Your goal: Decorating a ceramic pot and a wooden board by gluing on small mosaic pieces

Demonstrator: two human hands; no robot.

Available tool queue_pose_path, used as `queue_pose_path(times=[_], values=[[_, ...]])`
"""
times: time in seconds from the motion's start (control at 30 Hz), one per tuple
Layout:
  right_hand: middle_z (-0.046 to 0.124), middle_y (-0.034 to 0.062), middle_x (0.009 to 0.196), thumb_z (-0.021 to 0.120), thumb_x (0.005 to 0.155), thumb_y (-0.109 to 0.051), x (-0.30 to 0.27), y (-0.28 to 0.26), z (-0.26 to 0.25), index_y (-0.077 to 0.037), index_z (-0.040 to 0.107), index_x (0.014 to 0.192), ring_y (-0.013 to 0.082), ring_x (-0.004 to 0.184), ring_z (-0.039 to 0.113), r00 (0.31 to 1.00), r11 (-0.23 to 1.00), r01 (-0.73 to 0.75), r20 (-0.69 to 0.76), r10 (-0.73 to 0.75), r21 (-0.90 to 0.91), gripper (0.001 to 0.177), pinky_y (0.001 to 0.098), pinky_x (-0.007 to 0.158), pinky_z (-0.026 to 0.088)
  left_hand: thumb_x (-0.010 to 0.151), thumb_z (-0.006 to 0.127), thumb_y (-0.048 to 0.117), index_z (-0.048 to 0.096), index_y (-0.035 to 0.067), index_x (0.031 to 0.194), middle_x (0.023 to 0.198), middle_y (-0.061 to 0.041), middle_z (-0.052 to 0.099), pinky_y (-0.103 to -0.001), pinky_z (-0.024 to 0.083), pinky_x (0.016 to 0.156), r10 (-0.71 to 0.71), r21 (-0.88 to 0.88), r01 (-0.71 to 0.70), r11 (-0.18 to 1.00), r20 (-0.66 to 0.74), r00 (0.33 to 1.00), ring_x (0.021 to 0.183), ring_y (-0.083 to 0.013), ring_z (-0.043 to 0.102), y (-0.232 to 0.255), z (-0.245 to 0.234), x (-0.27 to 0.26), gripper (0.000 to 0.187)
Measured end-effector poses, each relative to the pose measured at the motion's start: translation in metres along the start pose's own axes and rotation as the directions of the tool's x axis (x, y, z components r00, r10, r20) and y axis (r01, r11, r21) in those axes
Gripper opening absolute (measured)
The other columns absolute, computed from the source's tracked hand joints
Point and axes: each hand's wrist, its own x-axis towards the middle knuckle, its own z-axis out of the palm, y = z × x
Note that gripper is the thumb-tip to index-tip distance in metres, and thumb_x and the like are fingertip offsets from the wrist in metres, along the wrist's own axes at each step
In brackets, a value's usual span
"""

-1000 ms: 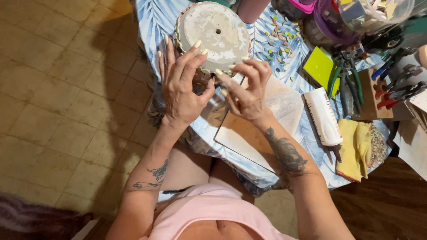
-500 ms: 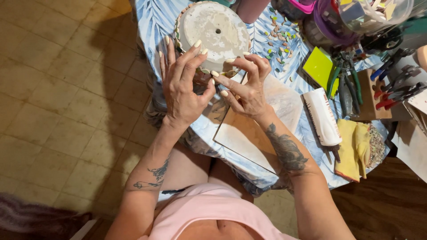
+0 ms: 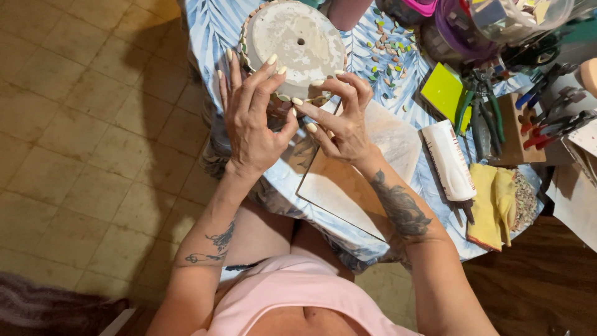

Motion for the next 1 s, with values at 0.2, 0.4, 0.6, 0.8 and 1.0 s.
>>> queue_pose_path(times=[0.2,0.4,0.6,0.8,1.0], values=[[0.034,0.0157,0.105,0.045,0.089,-0.021,0.003,-0.014,-0.006,-0.004,0.043,0.115,0.0292,0.101,0.04,0.956,0.966,-0.245,-0.144,0.255,0.08,0.031,0.0423,0.089,0.036,0.064,0.055,0.017,0.053,0.008,0.109,0.122,-0.006,0.045,-0.056,0.013,0.105,0.011,-0.032,-0.009,0.999,0.044,0.999,0.125,-0.0362,0.019,-0.002,-0.004,0.0,0.046],[0.034,0.0138,0.113,0.062,0.078,-0.043,0.01,-0.018,0.004,-0.007,0.036,0.121,0.0261,0.108,0.037,0.918,0.928,-0.372,-0.14,0.372,0.029,0.062,0.0385,0.095,0.034,0.058,0.051,0.012,0.052,0.006,0.109,0.121,-0.006,0.046,-0.057,0.013,0.104,0.021,-0.041,-0.019,0.999,0.063,0.998,0.124,-0.0379,0.021,0.002,-0.011,0.005,0.051],[0.031,0.0121,0.117,0.062,0.083,-0.034,0.014,-0.02,0.012,-0.007,0.037,0.12,0.0248,0.111,0.036,0.899,0.913,-0.406,-0.158,0.408,0.044,0.052,0.0353,0.095,0.039,0.057,0.051,0.01,0.053,0.007,0.106,0.119,-0.005,0.046,-0.057,0.014,0.104,0.018,-0.019,-0.017,1.0,0.052,0.999,0.123,-0.0368,0.022,0.005,-0.012,0.007,0.049],[0.032,0.0122,0.116,0.062,0.082,-0.034,0.016,-0.021,0.011,-0.006,0.037,0.119,0.0255,0.111,0.037,0.897,0.909,-0.416,-0.149,0.416,0.032,0.052,0.0364,0.096,0.035,0.058,0.05,0.011,0.052,0.006,0.105,0.116,-0.005,0.047,-0.061,0.012,0.1,0.04,0.008,-0.041,0.999,0.043,0.998,0.122,-0.0374,0.022,0.004,-0.01,0.008,0.047],[0.033,0.0116,0.116,0.06,0.084,-0.035,0.017,-0.022,0.011,-0.007,0.037,0.118,0.0254,0.11,0.036,0.905,0.916,-0.401,-0.142,0.4,0.025,0.05,0.0371,0.095,0.036,0.058,0.05,0.01,0.053,0.006,0.104,0.115,-0.006,0.047,-0.061,0.011,0.099,0.066,0.006,-0.066,0.998,0.048,0.997,0.122,-0.0351,0.022,0.002,-0.01,0.008,0.046]])
